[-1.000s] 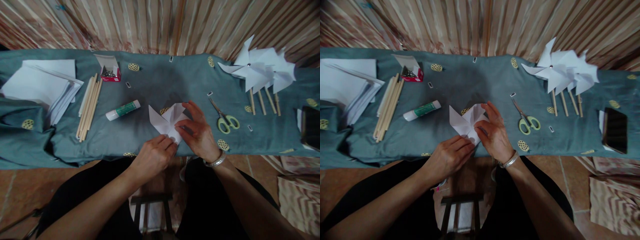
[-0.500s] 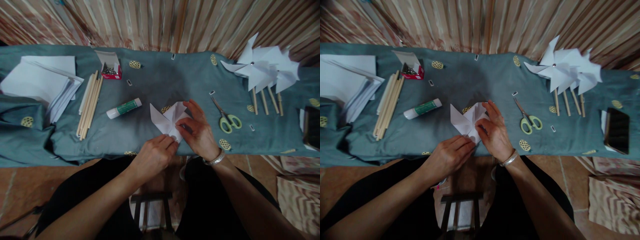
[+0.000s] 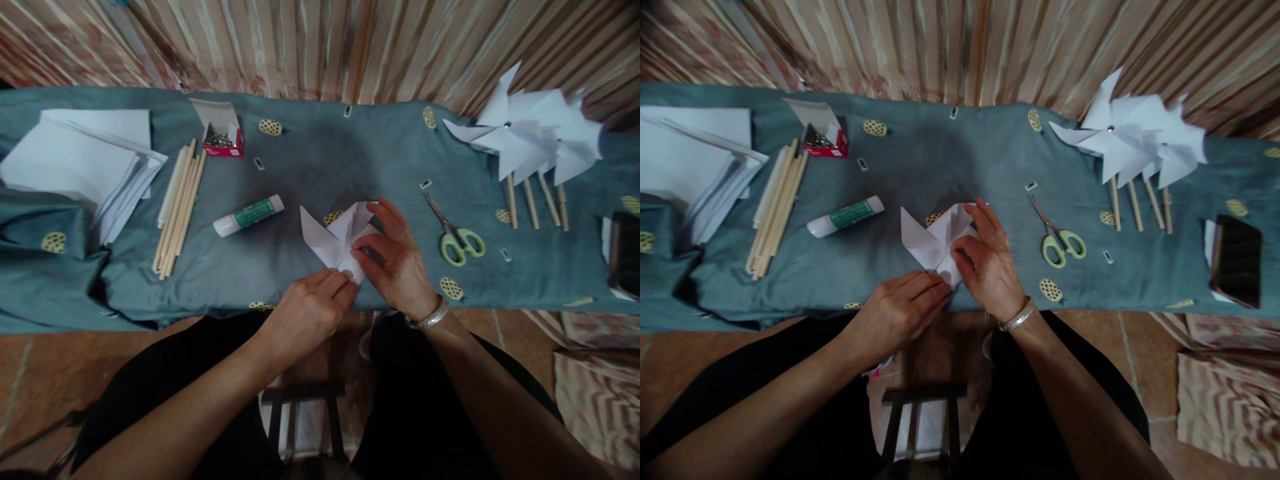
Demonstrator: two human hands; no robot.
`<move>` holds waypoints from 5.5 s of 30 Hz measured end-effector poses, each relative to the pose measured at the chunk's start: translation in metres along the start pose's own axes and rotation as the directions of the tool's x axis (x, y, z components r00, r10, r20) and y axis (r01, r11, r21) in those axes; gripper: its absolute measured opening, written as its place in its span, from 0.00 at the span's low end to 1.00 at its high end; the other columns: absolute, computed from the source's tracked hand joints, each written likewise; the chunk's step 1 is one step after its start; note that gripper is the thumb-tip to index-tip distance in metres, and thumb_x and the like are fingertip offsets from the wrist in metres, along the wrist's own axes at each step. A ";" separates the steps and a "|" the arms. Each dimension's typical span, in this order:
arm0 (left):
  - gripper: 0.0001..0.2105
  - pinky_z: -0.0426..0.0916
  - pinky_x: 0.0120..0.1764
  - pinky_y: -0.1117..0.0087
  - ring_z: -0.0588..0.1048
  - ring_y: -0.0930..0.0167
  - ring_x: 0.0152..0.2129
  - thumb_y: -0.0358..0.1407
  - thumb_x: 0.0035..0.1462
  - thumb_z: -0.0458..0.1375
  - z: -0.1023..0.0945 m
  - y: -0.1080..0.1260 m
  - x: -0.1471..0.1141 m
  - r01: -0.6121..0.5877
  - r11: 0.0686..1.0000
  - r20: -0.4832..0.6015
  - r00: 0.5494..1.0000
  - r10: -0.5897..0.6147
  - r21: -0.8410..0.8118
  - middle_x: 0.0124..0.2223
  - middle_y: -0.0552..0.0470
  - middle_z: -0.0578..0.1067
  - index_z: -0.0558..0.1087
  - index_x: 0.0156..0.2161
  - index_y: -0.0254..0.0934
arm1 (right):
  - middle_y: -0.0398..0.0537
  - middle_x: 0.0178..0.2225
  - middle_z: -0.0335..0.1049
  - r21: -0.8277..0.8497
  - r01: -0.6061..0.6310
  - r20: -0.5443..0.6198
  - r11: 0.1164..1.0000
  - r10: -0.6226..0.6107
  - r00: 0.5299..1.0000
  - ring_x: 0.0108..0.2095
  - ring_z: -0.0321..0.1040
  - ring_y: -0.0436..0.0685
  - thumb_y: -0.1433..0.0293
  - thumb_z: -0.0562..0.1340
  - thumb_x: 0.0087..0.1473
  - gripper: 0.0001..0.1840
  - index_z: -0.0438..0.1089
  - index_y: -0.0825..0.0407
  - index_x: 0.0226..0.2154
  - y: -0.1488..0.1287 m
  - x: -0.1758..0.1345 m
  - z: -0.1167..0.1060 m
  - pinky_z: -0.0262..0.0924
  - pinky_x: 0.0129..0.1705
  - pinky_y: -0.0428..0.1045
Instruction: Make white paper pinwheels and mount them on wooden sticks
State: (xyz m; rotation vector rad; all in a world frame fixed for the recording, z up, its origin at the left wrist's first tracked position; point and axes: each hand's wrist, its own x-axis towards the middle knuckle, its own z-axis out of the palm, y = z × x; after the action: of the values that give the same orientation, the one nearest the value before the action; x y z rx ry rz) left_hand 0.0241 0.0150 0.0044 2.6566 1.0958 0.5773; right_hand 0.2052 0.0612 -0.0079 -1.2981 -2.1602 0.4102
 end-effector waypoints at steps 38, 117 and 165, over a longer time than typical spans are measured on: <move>0.07 0.74 0.34 0.67 0.74 0.67 0.34 0.28 0.63 0.51 -0.001 0.001 0.001 -0.011 1.000 0.031 0.999 0.011 0.022 0.38 0.46 0.75 0.72 0.39 0.30 | 0.50 0.63 0.57 -0.018 0.059 -0.013 0.998 -0.060 0.998 0.66 0.46 0.65 0.73 0.57 0.58 0.09 0.71 0.47 0.38 0.001 -0.004 0.001 0.51 0.63 0.65; 0.09 0.62 0.49 0.55 0.68 0.59 0.47 0.30 0.59 0.55 0.008 -0.021 0.017 0.124 0.992 -0.122 0.985 -0.120 0.024 0.45 0.46 0.78 0.75 0.43 0.33 | 0.42 0.64 0.51 -0.195 0.074 -0.003 0.978 -0.076 0.997 0.68 0.40 0.65 0.78 0.50 0.57 0.30 0.64 0.35 0.57 0.001 -0.023 0.012 0.49 0.61 0.66; 0.10 0.60 0.53 0.52 0.69 0.59 0.48 0.30 0.61 0.53 0.008 -0.020 0.018 0.134 0.989 -0.053 0.990 -0.130 0.069 0.45 0.44 0.77 0.75 0.44 0.34 | 0.54 0.63 0.55 -0.242 0.066 0.136 0.968 -0.034 0.990 0.67 0.42 0.68 0.77 0.48 0.60 0.24 0.67 0.47 0.54 -0.012 -0.018 0.003 0.51 0.60 0.65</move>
State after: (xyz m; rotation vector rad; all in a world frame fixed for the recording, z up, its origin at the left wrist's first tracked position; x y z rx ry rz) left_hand 0.0265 0.0415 -0.0045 2.6170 1.3185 0.5900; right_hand 0.2010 0.0401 -0.0098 -1.3783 -2.4105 0.2158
